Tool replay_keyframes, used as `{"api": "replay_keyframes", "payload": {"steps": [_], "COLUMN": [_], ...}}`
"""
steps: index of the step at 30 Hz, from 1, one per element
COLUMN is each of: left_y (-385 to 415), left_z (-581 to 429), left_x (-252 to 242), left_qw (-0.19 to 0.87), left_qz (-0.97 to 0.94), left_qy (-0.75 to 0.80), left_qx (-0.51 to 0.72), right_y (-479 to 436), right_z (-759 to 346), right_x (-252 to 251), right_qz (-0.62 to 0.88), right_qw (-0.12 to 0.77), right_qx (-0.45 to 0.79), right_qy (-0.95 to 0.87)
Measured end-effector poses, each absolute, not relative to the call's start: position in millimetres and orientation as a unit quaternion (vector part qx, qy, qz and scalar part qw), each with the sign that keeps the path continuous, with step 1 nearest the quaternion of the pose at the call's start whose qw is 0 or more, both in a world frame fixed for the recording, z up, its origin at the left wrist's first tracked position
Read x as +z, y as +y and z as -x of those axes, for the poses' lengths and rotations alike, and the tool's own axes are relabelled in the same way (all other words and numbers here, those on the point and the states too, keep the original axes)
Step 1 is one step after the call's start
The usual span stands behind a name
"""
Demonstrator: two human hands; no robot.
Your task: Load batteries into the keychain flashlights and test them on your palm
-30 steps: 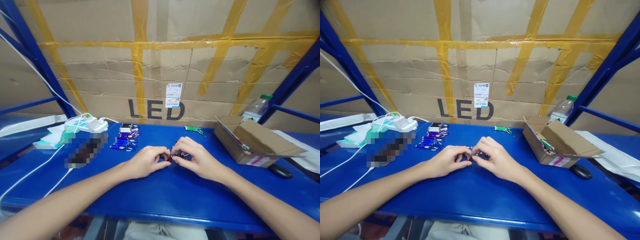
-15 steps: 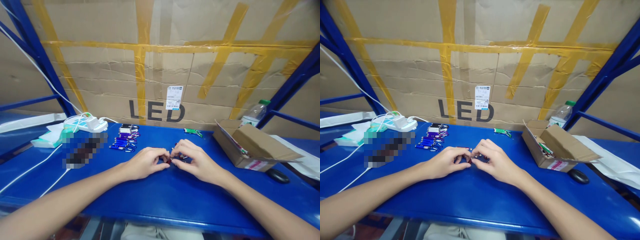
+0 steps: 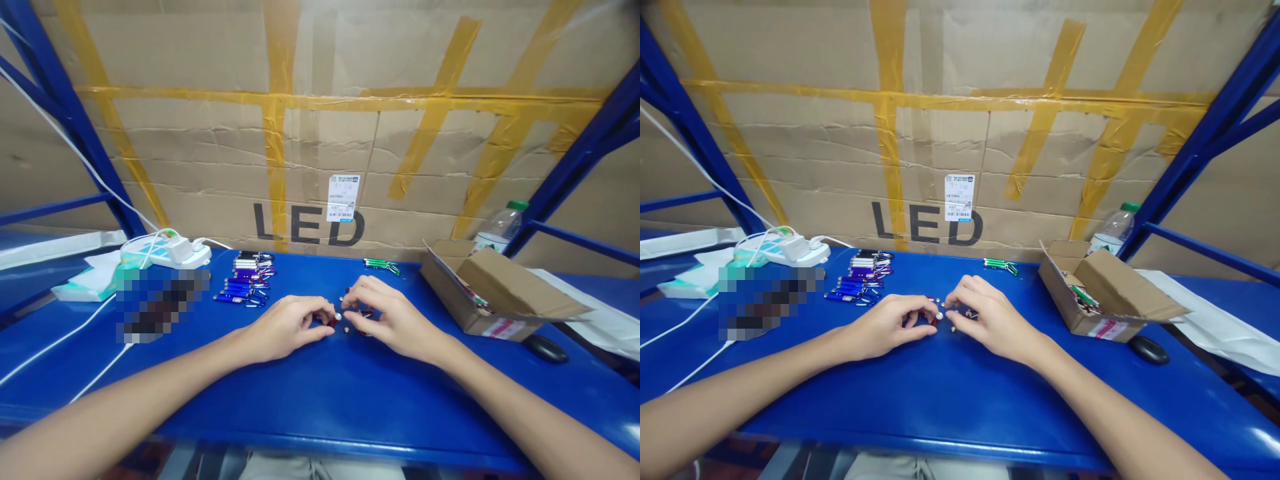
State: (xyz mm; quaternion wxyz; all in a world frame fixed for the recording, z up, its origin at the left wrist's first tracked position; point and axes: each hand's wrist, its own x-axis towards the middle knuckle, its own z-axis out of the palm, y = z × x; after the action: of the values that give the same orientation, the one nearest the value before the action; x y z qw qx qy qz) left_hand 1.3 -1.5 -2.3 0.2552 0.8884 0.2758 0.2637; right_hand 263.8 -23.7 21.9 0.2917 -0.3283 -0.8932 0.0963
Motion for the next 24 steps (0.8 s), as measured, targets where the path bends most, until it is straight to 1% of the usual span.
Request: {"api": "replay_keyframes", "payload": {"steps": [4, 8, 15, 24], "left_y": [-3, -3, -3, -2], "left_z": [-2, -2, -3, -2], "left_x": [-2, 0, 1, 0], "left_qw": [0.258, 0.257, 0.251, 0.253], "left_qz": [-0.884, -0.882, -0.887, -0.890], "left_qy": [0.288, 0.293, 0.288, 0.277], "left_qx": [0.264, 0.266, 0.261, 0.260], "right_y": [-15, -12, -16, -21], "right_z": [-275, -278, -270, -266], "right_x": [18, 14, 13, 15], "right_qz": [0.351, 0.359, 0.335, 0.317], "right_qw": [0.204, 0.145, 0.122, 0.125], "right_qx": [0.056, 0.062, 0.083, 0.090], "right_qy": [-0.912, -0.920, -0.930, -0.936]}}
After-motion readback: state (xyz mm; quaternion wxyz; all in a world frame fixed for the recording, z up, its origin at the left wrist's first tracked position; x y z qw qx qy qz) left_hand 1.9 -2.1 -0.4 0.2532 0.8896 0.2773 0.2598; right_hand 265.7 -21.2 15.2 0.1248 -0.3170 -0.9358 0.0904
